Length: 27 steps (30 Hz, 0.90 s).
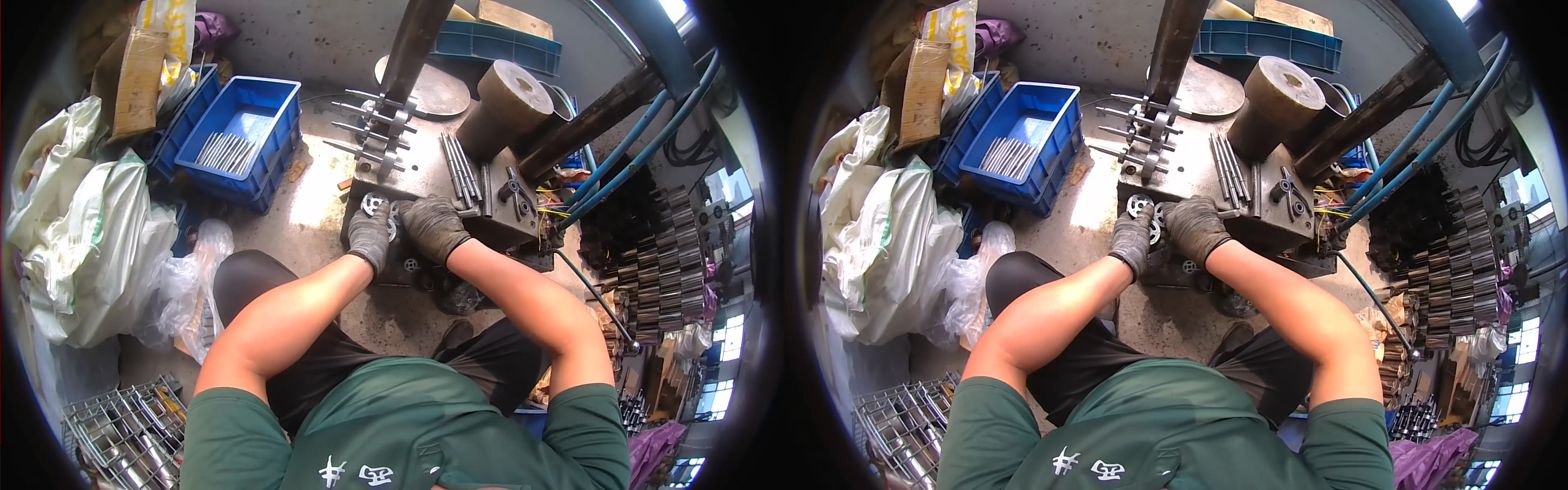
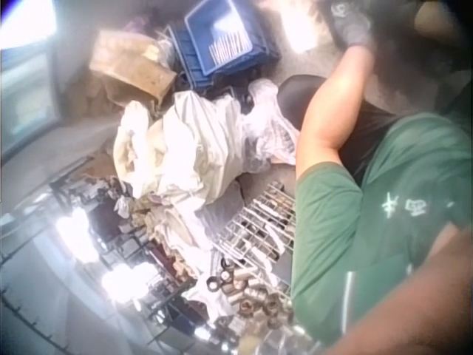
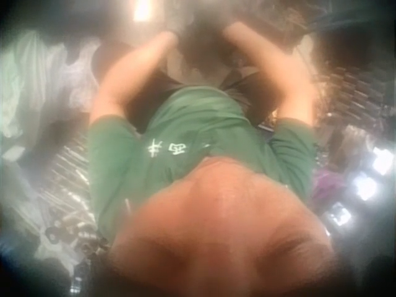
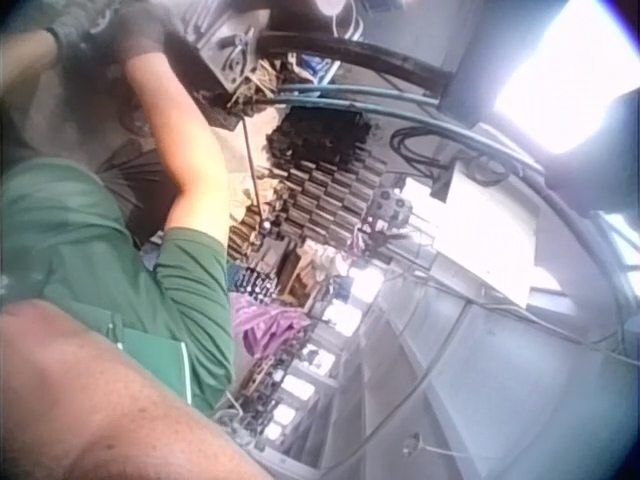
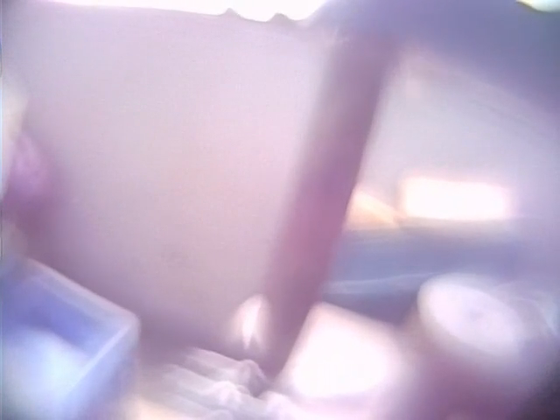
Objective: The person uses a press machine to shape metal pieces, picking up components from a bin and positioning them on the machine before operating a lever. They handle small metal rings and cylindrical pieces throughout the process.
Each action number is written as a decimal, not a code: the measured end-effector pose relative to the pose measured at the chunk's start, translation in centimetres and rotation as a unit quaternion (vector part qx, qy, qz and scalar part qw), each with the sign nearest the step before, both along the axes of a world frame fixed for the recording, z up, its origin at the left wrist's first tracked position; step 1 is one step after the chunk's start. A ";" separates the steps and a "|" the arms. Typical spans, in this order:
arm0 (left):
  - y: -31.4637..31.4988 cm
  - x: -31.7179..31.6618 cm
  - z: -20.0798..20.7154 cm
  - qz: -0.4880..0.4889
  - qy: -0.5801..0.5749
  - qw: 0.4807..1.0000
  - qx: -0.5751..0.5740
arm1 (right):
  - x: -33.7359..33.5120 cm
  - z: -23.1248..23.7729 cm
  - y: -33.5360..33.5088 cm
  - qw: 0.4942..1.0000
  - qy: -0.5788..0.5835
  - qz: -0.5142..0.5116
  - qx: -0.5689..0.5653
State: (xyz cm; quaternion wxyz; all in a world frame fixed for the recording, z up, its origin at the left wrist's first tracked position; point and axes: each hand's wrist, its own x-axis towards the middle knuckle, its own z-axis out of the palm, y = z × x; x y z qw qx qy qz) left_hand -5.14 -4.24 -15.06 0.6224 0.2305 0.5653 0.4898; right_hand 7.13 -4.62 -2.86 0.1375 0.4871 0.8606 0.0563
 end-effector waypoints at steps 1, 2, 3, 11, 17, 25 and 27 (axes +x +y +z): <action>-0.1 -0.1 0.6 -0.006 -0.015 1.000 -0.010 | 0.3 0.6 -0.5 0.999 0.008 -0.030 0.009; -0.4 -0.3 1.1 -0.004 -0.014 1.000 -0.011 | 0.7 0.5 -0.7 1.000 0.009 -0.029 0.008; -0.9 -0.1 3.2 -0.014 -0.044 0.998 -0.043 | 1.8 0.3 -1.2 0.998 0.041 -0.043 0.029; -0.8 0.3 3.8 -0.001 -0.053 0.997 -0.059 | 1.9 -0.8 -3.5 0.968 0.212 -0.117 0.061; -1.6 -0.3 3.8 -0.015 -0.040 0.996 -0.076 | 5.1 -4.7 -12.7 0.658 0.655 -0.293 -0.229; -9.4 1.4 3.9 -0.119 -0.153 0.961 -0.196 | 11.6 0.2 -13.5 0.209 0.816 -0.374 -0.388; -10.0 3.8 3.8 -0.334 -0.039 0.935 -0.108 | 12.2 -0.2 -13.3 0.246 0.846 -0.319 -0.349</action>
